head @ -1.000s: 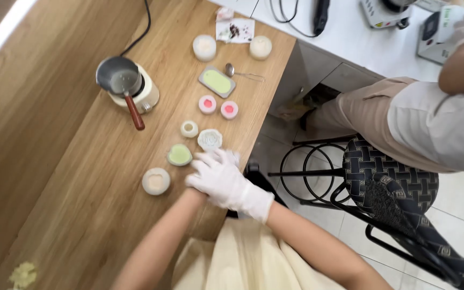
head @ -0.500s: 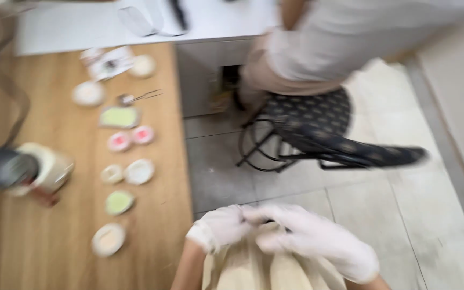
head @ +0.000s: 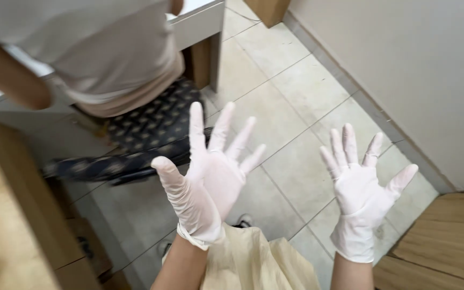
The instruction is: The recorder is seen preparing candles by putting wicks into different molds and using a heat gun to seal them.
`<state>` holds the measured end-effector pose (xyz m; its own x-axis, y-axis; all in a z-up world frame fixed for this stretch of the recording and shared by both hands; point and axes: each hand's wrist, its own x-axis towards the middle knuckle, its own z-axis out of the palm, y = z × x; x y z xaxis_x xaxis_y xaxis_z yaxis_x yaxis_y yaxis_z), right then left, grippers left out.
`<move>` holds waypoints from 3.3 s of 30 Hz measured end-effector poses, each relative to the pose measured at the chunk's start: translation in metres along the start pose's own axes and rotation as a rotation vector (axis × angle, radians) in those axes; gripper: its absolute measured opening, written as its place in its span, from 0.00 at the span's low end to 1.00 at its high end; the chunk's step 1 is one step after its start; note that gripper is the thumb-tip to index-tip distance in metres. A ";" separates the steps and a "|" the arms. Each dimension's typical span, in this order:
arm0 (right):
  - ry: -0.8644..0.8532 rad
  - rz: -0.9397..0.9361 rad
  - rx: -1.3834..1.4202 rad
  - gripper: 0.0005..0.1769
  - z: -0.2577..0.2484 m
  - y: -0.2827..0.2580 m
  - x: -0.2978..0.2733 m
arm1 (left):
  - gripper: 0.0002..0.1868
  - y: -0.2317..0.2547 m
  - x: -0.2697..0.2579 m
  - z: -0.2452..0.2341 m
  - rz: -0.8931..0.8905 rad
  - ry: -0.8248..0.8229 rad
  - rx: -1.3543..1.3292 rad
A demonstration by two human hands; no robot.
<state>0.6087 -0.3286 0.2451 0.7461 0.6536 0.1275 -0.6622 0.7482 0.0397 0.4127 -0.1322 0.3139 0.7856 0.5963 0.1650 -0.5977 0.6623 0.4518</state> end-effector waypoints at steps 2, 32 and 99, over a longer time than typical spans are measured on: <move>-0.083 0.060 -0.031 0.49 0.001 -0.033 0.012 | 0.76 -0.032 0.023 0.008 0.043 0.052 0.116; -0.730 -0.246 -2.071 0.08 -0.089 0.002 0.415 | 0.45 -0.208 0.548 -0.128 0.211 0.498 0.060; -1.022 1.734 -0.820 0.09 -0.157 0.348 0.908 | 0.16 -0.140 0.713 -0.108 0.979 1.889 0.505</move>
<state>1.0666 0.5428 0.2189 -0.8700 0.4848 -0.0901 -0.0748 -0.3103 -0.9477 1.0390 0.2492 0.2736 -0.8810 0.4023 -0.2491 -0.2701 0.0047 0.9628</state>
